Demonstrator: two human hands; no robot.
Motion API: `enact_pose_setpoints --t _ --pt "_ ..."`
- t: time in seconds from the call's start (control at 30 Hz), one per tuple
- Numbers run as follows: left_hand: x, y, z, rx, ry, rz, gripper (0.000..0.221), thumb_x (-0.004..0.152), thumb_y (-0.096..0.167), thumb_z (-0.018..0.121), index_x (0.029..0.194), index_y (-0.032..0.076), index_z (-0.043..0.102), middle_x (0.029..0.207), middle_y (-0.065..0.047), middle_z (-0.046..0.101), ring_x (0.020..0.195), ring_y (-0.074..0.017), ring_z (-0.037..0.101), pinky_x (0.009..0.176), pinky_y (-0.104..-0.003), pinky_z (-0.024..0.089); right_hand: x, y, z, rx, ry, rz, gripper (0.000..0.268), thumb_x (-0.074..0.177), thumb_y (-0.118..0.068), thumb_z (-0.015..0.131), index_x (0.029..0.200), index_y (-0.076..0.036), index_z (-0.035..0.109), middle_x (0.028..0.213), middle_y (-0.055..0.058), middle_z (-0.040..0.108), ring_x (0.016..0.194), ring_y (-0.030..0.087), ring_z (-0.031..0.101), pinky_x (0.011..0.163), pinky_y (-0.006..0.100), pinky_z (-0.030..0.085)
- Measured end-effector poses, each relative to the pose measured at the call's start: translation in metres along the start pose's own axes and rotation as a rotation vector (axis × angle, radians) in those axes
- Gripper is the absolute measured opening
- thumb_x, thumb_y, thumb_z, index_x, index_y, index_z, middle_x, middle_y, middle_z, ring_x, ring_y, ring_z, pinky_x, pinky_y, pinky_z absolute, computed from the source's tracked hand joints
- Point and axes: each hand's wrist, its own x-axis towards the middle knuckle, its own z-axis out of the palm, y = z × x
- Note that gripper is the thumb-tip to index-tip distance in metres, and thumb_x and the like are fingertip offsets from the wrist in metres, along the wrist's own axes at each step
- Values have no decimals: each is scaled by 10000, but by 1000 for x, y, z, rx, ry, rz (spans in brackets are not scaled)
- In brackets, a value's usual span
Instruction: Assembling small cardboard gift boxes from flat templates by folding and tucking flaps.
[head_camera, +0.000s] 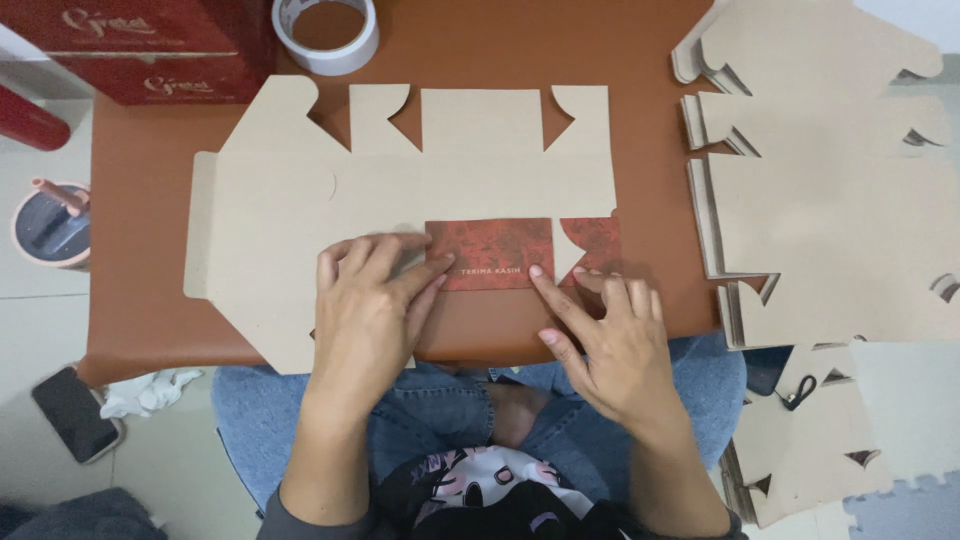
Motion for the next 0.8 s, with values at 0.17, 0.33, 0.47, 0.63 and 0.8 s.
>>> enact_pose_setpoints --t 0.17,0.33,0.47,0.63,0.8 --pt "-5 -10 -5 -48 -55 20 292 841 84 639 1104 63 766 1150 -61 707 1029 -227 627 962 -373 451 7 -21 16 -61 -9 -65 563 970 -446 527 1475 -197 532 1493 133 478 1365 293 396 1150 503 243" --pt "-15 -20 -17 -162 -114 49 349 870 143 633 1173 -16 702 1235 -134 709 1217 -289 624 1051 -411 443 33 -59 22 111 -24 -195 580 946 -358 586 1441 -60 546 1542 125 486 1474 283 376 1240 492 172" --pt "-38 -35 -34 -120 -245 -33 858 622 347 826 1388 57 571 1465 -126 552 1408 -259 440 1192 -482 229 40 -61 28 219 -61 -248 666 915 -446 632 1471 -99 510 1574 139 432 1500 317 318 1236 499 202" --pt "-46 -41 -43 -99 -305 -103 1008 453 267 928 1403 208 594 1506 -48 531 1441 -248 399 1201 -520 181 39 -58 27 214 -87 -274 710 904 -455 639 1505 -117 467 1604 123 391 1513 288 299 1242 477 193" --pt "-33 -32 -55 -201 -193 -57 320 796 154 679 1092 65 761 1143 -57 764 983 -227 691 942 -373 483 29 -48 11 278 -174 -257 628 925 -455 596 1472 -159 509 1559 107 458 1481 303 341 1215 516 223"
